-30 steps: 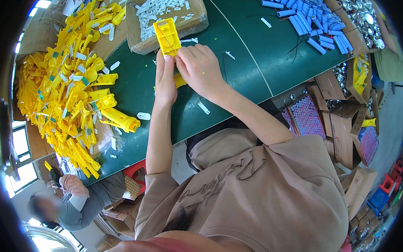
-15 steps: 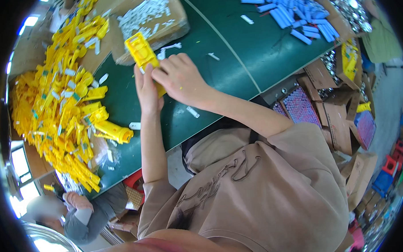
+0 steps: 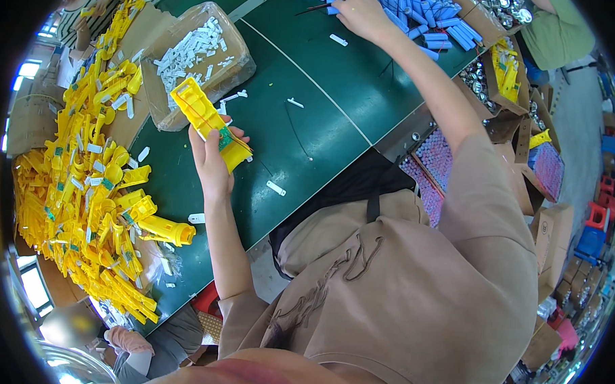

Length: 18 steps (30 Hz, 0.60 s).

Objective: Assembling electronic components, batteries, and circuit boards into yellow plastic housings on a factory assembly line.

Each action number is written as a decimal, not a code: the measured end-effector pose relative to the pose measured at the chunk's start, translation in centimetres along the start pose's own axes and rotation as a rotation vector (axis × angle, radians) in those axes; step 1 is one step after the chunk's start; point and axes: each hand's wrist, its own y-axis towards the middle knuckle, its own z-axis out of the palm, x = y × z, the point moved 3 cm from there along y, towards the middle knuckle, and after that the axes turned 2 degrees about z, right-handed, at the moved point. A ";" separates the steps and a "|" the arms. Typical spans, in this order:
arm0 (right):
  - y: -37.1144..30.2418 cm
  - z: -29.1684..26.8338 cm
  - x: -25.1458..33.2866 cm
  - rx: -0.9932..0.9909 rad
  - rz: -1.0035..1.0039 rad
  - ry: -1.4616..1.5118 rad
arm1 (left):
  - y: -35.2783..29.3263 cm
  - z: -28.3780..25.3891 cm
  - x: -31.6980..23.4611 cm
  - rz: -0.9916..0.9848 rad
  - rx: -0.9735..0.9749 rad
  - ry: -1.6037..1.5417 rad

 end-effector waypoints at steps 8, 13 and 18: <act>2.6 -3.9 3.1 -0.081 -0.007 0.225 | -0.2 -0.5 0.6 -0.009 -0.001 -0.053; 2.2 -6.8 10.2 0.132 0.312 1.677 | 0.1 -0.1 0.8 -0.025 0.051 -0.082; 2.1 -5.2 19.6 0.095 0.384 1.800 | 0.2 0.4 1.2 0.019 0.056 -0.038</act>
